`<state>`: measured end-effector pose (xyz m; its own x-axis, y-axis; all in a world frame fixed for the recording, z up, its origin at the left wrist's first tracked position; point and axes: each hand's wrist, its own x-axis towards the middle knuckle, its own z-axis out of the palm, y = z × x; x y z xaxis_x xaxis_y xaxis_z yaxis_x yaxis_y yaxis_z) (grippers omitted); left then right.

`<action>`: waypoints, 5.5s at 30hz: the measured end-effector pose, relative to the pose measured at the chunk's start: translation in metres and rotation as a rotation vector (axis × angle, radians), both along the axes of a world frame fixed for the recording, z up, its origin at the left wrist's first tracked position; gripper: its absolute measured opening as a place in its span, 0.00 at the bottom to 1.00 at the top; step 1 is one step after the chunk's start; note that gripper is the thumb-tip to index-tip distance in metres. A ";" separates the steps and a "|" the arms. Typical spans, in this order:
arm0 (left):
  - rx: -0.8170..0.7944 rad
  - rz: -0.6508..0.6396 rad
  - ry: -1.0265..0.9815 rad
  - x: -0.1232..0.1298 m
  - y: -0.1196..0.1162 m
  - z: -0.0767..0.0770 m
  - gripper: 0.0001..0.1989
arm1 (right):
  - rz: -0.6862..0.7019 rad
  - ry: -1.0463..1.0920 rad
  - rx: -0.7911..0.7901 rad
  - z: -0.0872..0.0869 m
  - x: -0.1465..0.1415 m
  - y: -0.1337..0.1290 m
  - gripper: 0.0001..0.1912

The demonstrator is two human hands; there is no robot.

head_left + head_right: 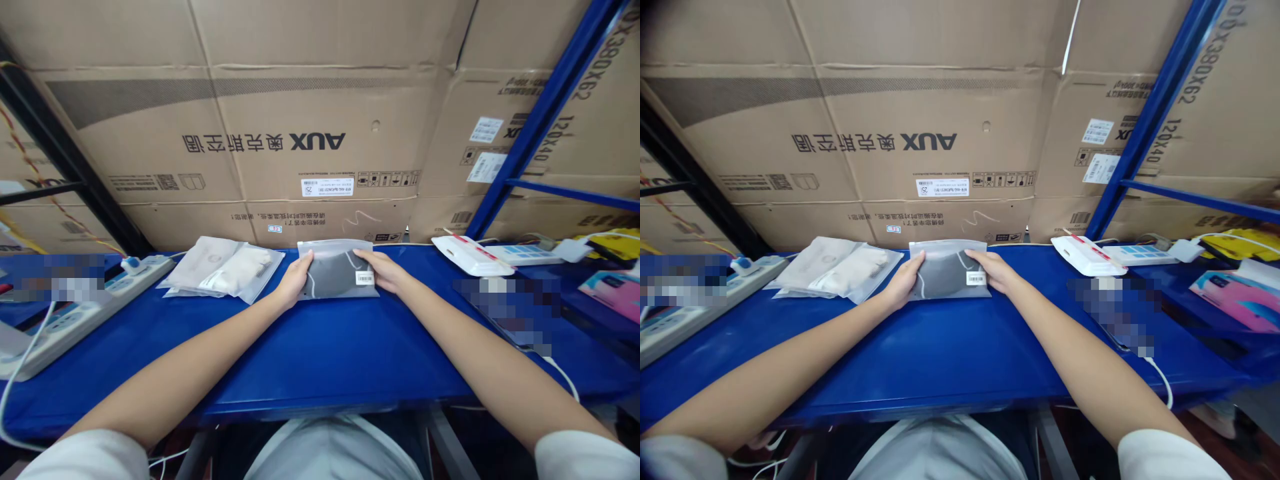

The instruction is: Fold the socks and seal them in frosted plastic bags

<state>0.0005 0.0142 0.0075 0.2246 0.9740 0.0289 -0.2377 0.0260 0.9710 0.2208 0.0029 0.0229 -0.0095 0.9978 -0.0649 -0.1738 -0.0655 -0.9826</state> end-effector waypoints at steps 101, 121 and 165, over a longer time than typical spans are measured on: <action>-0.046 0.247 0.942 -0.180 0.015 0.038 0.28 | 0.213 0.360 -0.464 0.013 -0.155 -0.006 0.16; -0.173 0.053 0.461 -0.077 0.013 0.029 0.28 | 0.189 0.437 -0.332 0.000 -0.076 0.005 0.12; 0.436 0.191 1.494 -0.043 0.015 0.051 0.34 | 0.089 -1.404 0.238 0.021 -0.076 0.020 0.34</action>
